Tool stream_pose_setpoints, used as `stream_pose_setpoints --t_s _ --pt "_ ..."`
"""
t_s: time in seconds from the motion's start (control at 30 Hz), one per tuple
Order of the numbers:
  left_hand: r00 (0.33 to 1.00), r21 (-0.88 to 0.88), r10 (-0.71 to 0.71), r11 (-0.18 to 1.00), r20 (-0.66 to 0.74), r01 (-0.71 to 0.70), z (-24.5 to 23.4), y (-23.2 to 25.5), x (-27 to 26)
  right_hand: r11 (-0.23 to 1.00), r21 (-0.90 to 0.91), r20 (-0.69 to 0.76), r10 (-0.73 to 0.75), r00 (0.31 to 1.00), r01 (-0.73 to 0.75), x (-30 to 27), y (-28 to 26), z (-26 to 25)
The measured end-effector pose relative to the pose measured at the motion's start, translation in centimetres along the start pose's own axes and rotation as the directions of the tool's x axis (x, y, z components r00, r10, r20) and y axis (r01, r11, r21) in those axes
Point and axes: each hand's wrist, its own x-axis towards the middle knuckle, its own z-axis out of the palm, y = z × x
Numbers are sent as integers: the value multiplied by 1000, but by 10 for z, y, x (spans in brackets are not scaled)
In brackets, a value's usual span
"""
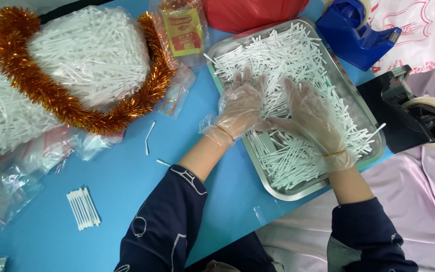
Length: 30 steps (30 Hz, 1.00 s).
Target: The person sorts white cotton swabs by hand on a blue table and places them into a small plastic bag.
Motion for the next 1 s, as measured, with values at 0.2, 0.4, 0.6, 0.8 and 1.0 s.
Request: stream_pose_setpoints --t_s 0.2,0.4,0.6,0.8,1.0 --pt "1000 15 4 1000 -5 -4 9 8 16 991 96 -70 -82 994 88 9 11 22" --pt "999 -16 24 1000 -26 -24 16 18 8 964 -81 -180 -264 948 253 14 17 39" --pt "996 -44 47 998 -70 -50 11 18 -4 929 -142 -217 -365 905 341 10 22 38" --pt "992 -74 59 995 -115 -68 3 12 -15 962 -33 -247 -270 931 270 3 18 30" --pt "985 -100 67 991 -162 -84 -4 8 -29 971 0 -284 -228 931 238 -22 -4 2"
